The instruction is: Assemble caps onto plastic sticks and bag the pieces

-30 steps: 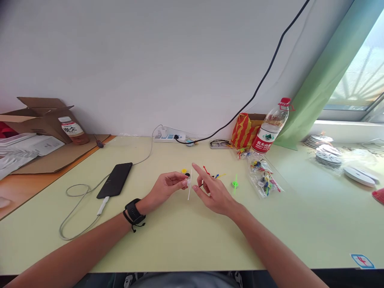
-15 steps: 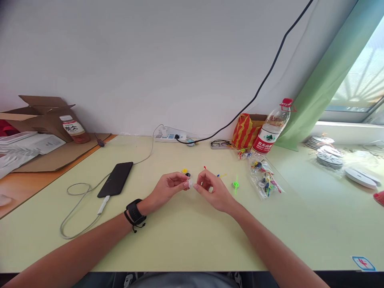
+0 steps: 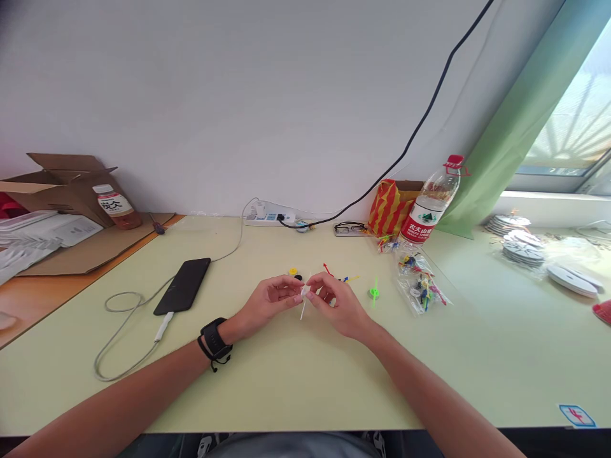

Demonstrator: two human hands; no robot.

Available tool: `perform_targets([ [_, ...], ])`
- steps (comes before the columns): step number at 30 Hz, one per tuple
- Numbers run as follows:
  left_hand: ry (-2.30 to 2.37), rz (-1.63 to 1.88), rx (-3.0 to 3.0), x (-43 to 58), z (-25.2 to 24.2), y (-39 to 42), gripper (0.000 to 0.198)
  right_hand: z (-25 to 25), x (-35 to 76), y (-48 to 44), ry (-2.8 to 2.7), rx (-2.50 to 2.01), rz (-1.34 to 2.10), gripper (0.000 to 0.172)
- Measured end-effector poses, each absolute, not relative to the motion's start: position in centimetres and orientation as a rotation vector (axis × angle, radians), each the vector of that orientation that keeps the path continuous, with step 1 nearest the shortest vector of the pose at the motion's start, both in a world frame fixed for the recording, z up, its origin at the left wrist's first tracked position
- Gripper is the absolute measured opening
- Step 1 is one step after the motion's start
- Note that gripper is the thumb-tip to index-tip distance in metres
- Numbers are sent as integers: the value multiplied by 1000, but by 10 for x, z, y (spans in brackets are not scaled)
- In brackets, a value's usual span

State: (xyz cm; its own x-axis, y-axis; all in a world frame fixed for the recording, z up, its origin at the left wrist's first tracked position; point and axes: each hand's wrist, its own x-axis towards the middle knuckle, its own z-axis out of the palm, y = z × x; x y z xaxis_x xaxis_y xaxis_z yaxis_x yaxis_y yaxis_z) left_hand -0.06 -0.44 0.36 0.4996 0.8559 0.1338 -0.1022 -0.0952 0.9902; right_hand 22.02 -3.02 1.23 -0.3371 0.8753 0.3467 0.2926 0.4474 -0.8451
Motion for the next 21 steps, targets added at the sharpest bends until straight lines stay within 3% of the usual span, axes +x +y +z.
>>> perform_targets([
  [7,709,983,1433,0,6,-3,30,5,222,-30,-1778,-971,778,62],
  [9,708,987,1431,0,7,-3,30,6,223,-30,-1736,-974,769,52],
  [11,714,991,1423,1,7,-3,30,9,227,-29,-1802,-971,857,24],
  [15,742,1007,1398,1,7,-2,32,18,236,-26,-1981,-894,1214,60],
  [21,731,1008,1393,1,6,-2,32,20,229,-26,-1684,-942,1086,34],
])
